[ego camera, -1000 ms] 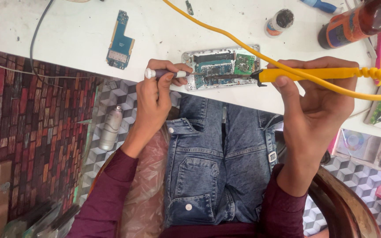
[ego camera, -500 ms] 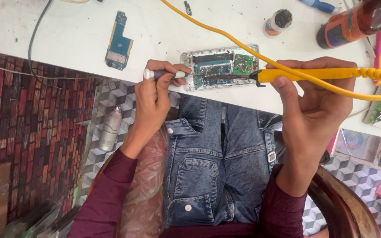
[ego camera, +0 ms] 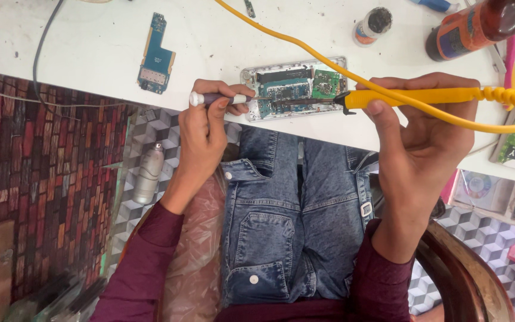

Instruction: The person uses a soldering iron and a small screwdriver to work on a circuit board placed on a white table. They repeatedly apply the soldering iron to various points on the board while holding the board steady with the screwdriver. The person also briefly picks up a small container and places it back on the table.

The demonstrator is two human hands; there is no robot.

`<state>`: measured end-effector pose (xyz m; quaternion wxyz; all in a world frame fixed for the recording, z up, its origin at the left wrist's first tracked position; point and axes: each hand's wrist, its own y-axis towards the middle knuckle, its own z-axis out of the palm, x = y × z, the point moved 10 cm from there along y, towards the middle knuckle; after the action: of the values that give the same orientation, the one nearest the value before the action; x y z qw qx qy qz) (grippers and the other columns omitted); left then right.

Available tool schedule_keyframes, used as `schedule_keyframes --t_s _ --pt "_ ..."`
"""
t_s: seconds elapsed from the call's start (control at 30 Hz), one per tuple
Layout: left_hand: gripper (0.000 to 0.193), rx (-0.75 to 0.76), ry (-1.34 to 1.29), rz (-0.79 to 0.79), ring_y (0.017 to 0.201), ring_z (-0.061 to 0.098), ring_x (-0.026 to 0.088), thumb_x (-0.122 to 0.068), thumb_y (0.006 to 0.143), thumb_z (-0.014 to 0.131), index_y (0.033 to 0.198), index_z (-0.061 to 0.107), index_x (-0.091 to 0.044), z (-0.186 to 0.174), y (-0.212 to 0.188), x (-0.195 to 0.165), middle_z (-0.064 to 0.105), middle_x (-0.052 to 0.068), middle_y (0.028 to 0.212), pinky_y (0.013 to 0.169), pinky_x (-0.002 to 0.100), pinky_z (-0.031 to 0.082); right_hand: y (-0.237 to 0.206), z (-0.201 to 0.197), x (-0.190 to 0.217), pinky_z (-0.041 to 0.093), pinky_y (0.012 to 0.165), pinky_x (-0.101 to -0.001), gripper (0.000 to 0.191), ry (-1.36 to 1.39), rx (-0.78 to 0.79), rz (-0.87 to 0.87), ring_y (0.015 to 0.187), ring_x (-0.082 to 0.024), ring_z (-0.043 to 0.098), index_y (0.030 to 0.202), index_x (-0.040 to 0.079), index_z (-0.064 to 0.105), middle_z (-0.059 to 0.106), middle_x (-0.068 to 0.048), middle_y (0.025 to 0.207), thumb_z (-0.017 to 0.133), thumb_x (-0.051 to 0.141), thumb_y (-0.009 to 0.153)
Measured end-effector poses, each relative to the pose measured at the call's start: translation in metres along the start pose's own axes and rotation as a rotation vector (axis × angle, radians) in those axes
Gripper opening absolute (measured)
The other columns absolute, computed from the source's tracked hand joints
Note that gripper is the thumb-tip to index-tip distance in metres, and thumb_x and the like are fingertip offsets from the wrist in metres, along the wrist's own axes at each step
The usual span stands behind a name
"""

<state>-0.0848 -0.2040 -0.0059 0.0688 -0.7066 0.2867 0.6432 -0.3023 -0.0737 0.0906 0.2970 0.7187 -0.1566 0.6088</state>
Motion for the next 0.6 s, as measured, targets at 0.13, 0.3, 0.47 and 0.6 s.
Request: schedule_keyframes --t_s 0.13,0.3,0.47,0.6 --pt "0.016 -0.004 -0.003 -0.008 0.092 0.073 0.017 -0.012 0.118 0.037 0.116 0.048 0.0 -0.0004 0.0 0.001 0.075 0.016 0.114 0.087 0.028 0.061 -0.0006 0.0002 0.0 0.064 0.107 -0.0328 0.033 -0.008 0.008 -0.009 0.115 -0.023 0.07 0.125 -0.003 0.044 0.062 -0.016 0.116 0.067 -0.017 0.105" --pt "0.016 -0.003 0.027 0.016 0.092 0.073 0.017 -0.011 0.118 0.036 0.116 0.048 0.0 0.0002 0.0003 -0.0013 0.076 0.016 0.114 0.087 0.028 0.061 0.0003 0.0017 0.0027 0.064 0.106 -0.0336 0.033 -0.028 0.033 -0.044 0.115 -0.023 0.07 0.125 -0.003 0.044 0.063 -0.016 0.116 0.067 -0.017 0.106" --pt "0.015 -0.005 0.01 0.006 0.092 0.074 0.017 -0.011 0.118 0.038 0.116 0.048 0.0 -0.0002 0.0006 0.0005 0.076 0.016 0.114 0.087 0.029 0.062 0.0008 0.001 0.0014 0.064 0.105 -0.0331 0.035 -0.015 0.025 -0.031 0.114 -0.022 0.07 0.128 -0.003 0.044 0.061 -0.014 0.115 0.068 -0.017 0.106" --pt "0.015 0.001 0.009 0.01 0.093 0.074 0.017 -0.011 0.118 0.037 0.116 0.048 -0.001 -0.0005 -0.0001 0.0005 0.075 0.016 0.114 0.087 0.028 0.062 0.0001 0.0004 0.0009 0.064 0.106 -0.0326 0.035 -0.006 0.016 -0.026 0.114 -0.022 0.07 0.127 -0.003 0.045 0.059 -0.013 0.115 0.068 -0.016 0.105"
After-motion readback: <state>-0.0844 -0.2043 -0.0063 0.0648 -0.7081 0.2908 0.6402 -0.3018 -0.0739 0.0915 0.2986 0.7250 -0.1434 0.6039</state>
